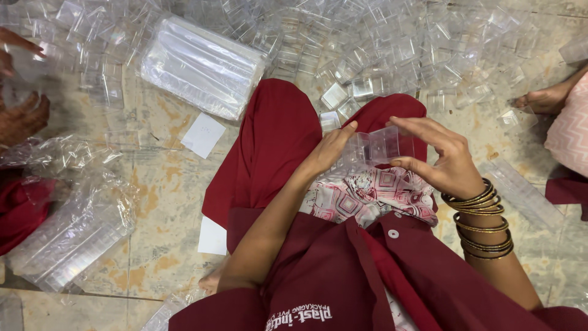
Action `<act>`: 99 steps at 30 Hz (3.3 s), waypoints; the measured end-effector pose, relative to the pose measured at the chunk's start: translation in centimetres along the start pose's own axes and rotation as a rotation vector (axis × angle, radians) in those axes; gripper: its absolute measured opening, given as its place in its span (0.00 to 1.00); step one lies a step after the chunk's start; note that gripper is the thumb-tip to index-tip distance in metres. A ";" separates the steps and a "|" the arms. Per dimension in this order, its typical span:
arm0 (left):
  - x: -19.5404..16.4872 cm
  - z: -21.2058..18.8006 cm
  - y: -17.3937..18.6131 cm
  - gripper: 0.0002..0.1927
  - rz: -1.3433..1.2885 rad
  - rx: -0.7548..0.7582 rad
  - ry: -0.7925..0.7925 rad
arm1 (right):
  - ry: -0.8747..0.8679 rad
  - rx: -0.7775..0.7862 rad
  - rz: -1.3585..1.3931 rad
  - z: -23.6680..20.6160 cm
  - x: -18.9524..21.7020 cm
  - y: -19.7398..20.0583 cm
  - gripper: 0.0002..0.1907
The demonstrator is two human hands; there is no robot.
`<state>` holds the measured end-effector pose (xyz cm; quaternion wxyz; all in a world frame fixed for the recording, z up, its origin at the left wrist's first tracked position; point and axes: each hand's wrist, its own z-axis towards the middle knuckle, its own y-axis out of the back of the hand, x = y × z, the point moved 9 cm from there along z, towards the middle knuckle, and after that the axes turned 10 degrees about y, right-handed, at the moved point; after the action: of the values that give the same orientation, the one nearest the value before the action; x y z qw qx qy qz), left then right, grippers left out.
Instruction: The person sits on the factory floor among piles of clear plastic boxes, picks up individual boxes, and nests and stacks them into a long multi-compartment tray. They then wrap the assembled stack with clear plastic film and set the wrapped stack aside.
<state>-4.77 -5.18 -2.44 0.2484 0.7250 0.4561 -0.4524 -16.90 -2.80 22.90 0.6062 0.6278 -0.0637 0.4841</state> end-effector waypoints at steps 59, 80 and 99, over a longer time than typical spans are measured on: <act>-4.1 -2.2 1.4 0.40 -0.987 0.656 -0.119 | -0.233 -0.031 0.435 4.0 -6.4 -5.6 0.23; -1.1 -0.7 0.6 0.38 -0.530 0.282 -0.057 | -0.118 -0.192 0.476 1.9 -1.3 -0.7 0.30; -1.6 -4.1 4.1 0.37 -0.825 0.601 -0.160 | -0.467 -0.578 0.746 -11.5 -13.3 -4.0 0.23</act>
<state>0.32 -4.56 0.67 -0.1359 0.4872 0.5337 -0.6777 -27.26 0.99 8.65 0.5107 0.4608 -0.5473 0.4768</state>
